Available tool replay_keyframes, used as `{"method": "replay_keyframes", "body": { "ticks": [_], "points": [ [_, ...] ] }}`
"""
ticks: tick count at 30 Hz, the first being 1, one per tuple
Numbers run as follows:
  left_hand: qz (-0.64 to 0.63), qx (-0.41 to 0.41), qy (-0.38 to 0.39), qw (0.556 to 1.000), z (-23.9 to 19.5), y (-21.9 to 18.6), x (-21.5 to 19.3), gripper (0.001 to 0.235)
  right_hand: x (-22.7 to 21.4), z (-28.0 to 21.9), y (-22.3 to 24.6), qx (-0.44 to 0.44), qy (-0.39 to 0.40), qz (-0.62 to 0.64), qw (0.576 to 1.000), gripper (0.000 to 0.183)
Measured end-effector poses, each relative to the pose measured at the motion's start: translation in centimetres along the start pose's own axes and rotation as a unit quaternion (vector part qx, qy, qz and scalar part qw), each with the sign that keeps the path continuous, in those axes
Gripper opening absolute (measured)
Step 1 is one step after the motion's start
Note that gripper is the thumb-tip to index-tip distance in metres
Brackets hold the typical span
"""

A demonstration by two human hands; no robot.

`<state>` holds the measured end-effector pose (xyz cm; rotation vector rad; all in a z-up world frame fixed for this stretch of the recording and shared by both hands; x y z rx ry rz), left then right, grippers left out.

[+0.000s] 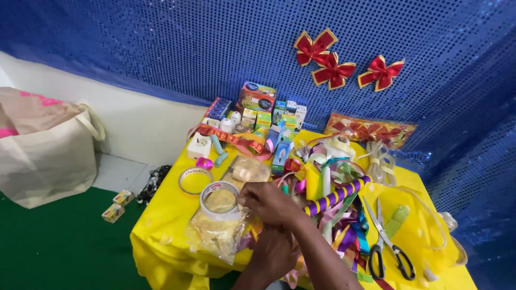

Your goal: The person wraps a purple and yellow striped ribbon around a cylindrical object, securing it with tape. They continue to wrap and adjust the ribbon, ensuring it is tightly secured.

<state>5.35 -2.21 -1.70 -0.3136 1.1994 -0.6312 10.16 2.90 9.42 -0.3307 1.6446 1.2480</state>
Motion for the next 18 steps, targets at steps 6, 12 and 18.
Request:
{"method": "replay_keyframes", "body": {
  "ticks": [6, 12, 18],
  "points": [
    [-0.004, 0.008, 0.022, 1.000, -0.1, -0.7, -0.8, 0.036, 0.1, 0.3, 1.3, -0.021, -0.001, 0.039, 0.999, 0.016],
    [0.032, 0.070, -0.043, 0.996, -0.2, -0.4, 0.1, 0.069, 1.8, 1.3, -0.6, -0.003, -0.002, 0.036, 0.999, 0.011],
    [0.013, 0.067, -0.058, 0.996, -0.3, 0.5, 1.1, 0.062, 1.3, 1.0, -0.9, 0.093, -0.004, 0.066, 0.993, 0.016]
  ]
}}
Point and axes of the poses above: each hand's wrist, its own z-axis towards the middle knuckle, its own x-axis out of the palm, y = z × x, the point moved 7 cm from there along z, towards the middle knuckle, and after that the axes turned 3 degrees about -z, right-handed, at the moved point
